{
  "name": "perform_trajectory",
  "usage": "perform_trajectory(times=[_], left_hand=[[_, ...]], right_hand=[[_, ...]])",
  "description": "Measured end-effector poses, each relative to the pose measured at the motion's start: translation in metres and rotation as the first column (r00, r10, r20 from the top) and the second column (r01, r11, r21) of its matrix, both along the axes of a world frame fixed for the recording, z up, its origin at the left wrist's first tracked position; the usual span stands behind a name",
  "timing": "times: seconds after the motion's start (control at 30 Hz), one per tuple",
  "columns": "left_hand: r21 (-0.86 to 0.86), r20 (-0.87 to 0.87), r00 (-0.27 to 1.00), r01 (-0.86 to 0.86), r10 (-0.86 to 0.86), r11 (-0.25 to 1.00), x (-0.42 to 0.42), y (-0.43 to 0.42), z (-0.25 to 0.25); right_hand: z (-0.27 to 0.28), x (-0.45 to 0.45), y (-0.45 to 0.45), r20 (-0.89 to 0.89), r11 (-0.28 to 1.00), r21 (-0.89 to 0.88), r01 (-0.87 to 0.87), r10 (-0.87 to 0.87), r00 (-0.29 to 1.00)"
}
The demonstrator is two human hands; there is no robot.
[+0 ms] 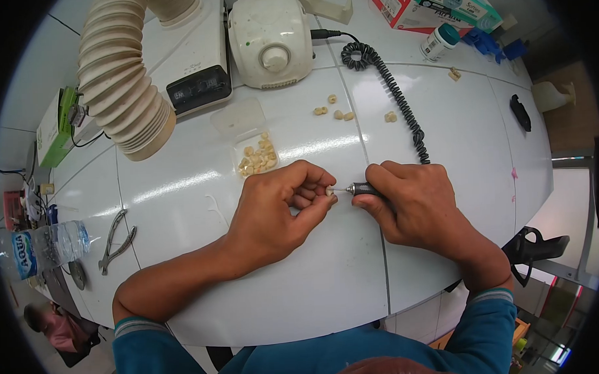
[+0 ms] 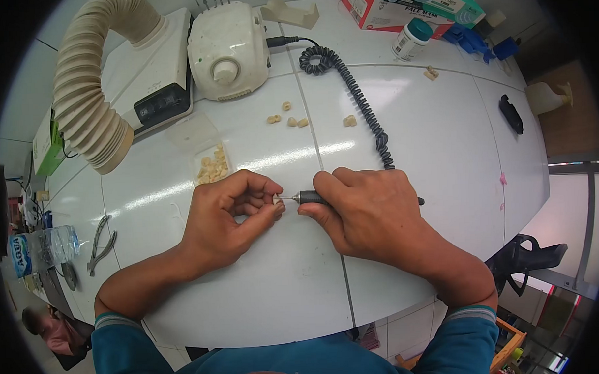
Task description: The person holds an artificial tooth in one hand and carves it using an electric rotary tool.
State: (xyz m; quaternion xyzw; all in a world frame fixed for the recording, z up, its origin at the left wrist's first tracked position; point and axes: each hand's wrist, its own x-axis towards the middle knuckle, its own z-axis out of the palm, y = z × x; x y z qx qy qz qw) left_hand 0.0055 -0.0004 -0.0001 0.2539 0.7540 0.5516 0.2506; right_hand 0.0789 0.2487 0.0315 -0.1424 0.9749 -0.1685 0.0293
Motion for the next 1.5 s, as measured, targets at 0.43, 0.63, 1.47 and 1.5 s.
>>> perform_trajectory(times=[0.43,0.63,1.47,1.5], left_hand=[[-0.003,0.003,1.0,-0.003,0.003,1.0,0.0006,0.0004,-0.0006],[-0.006,-0.006,1.0,0.005,-0.005,1.0,0.0001,0.0002,0.0002],[0.033,-0.026,1.0,-0.004,0.004,0.999,0.0005,0.0004,-0.0044],[0.033,-0.027,1.0,-0.004,0.005,0.999,0.0005,0.0005,-0.0045]], right_hand=[[0.0007,-0.0004,0.0015,0.019,1.0,0.015,0.0,0.0,1.0],[0.0019,-0.0011,0.0027,0.024,1.0,0.004,-0.012,0.012,1.0],[0.0032,-0.0021,0.0044,0.057,1.0,0.007,-0.028,0.028,0.998],[0.0033,-0.0023,0.0042,0.059,1.0,0.012,-0.025,0.024,0.998]])
